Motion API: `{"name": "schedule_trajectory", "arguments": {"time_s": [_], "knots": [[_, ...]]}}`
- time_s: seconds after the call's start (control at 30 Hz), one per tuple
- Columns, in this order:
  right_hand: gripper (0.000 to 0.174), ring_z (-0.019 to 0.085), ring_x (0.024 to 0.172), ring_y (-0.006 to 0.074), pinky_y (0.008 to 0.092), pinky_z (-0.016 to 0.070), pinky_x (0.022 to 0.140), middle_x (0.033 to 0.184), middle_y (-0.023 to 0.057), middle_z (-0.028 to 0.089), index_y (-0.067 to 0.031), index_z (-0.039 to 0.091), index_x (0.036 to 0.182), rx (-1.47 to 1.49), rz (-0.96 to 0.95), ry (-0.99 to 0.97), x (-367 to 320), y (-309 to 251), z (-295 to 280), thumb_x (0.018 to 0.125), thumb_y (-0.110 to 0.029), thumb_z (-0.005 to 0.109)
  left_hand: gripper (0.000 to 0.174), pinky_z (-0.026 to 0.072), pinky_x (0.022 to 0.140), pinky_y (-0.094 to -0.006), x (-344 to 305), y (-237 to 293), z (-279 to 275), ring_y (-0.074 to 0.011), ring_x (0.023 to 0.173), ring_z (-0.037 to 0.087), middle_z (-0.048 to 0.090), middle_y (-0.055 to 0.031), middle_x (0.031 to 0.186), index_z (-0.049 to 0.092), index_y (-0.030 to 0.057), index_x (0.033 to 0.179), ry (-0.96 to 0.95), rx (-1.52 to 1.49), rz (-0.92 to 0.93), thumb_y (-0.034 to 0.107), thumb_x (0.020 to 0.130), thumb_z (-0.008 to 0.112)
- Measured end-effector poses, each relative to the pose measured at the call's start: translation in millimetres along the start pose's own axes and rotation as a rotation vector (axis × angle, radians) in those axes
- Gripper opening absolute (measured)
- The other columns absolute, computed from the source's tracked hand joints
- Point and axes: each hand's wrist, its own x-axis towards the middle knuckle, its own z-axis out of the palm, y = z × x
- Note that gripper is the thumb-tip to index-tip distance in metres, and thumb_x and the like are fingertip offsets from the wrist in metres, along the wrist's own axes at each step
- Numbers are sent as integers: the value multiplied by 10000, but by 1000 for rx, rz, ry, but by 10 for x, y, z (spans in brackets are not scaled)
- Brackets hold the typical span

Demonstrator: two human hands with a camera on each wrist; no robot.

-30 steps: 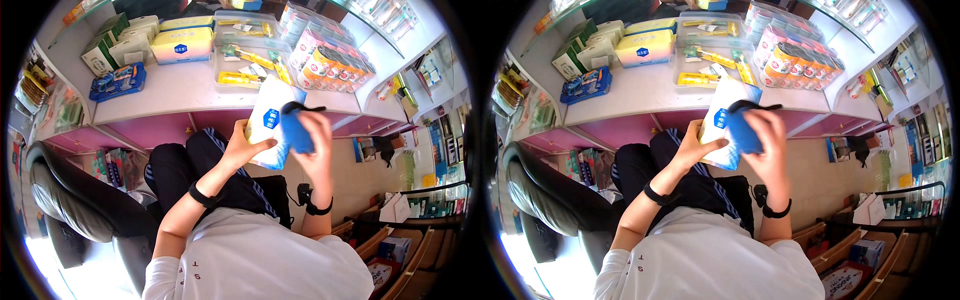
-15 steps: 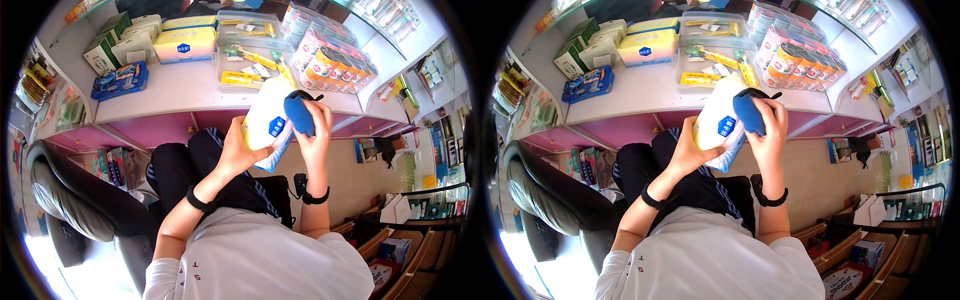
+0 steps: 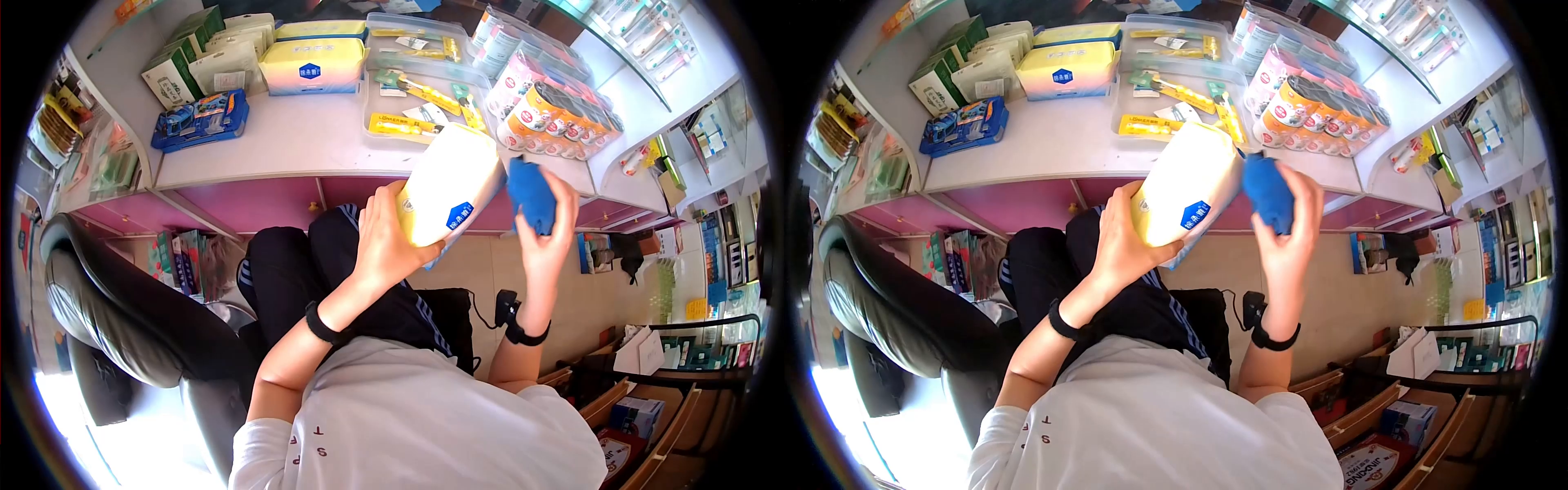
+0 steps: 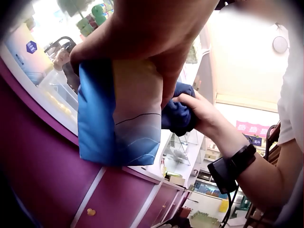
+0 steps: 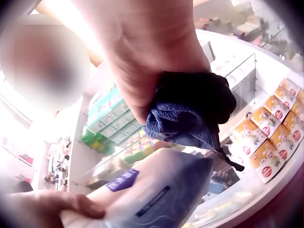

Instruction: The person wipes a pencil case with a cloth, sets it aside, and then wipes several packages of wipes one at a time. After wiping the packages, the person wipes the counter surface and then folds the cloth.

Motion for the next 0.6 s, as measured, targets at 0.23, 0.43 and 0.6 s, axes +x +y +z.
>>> {"name": "schedule_trajectory", "arguments": {"time_s": [0.23, 0.43, 0.6], "knots": [[651, 609, 1112, 339, 455, 501, 967, 1217, 124, 605, -152, 740, 1286, -35, -55, -261, -321, -531, 198, 660, 12, 812, 943, 428, 948, -450, -2, 58, 46, -371, 1097, 570, 579, -166, 1164, 486, 14, 1373, 73, 116, 83, 185, 565, 940], [615, 596, 1090, 344, 457, 494, 955, 1175, 134, 580, -157, 746, 1270, -37, 13, -173, -392, -432, 349, 677, -23, 839, 918, 423, 922, -445, -23, 127, -25, -366, 1056, 563, 570, -156, 1141, 499, 14, 1364, 113, 191, 167, 134, 549, 906], [632, 600, 1089, 343, 447, 498, 980, 1155, 132, 579, -140, 734, 1285, -109, 37, 4, -168, -194, 322, 681, 32, 807, 900, 419, 919, -439, -41, 140, -41, -360, 1045, 560, 568, -153, 1132, 504, 12, 1359, 112, 184, 211, 108, 548, 884]]}}
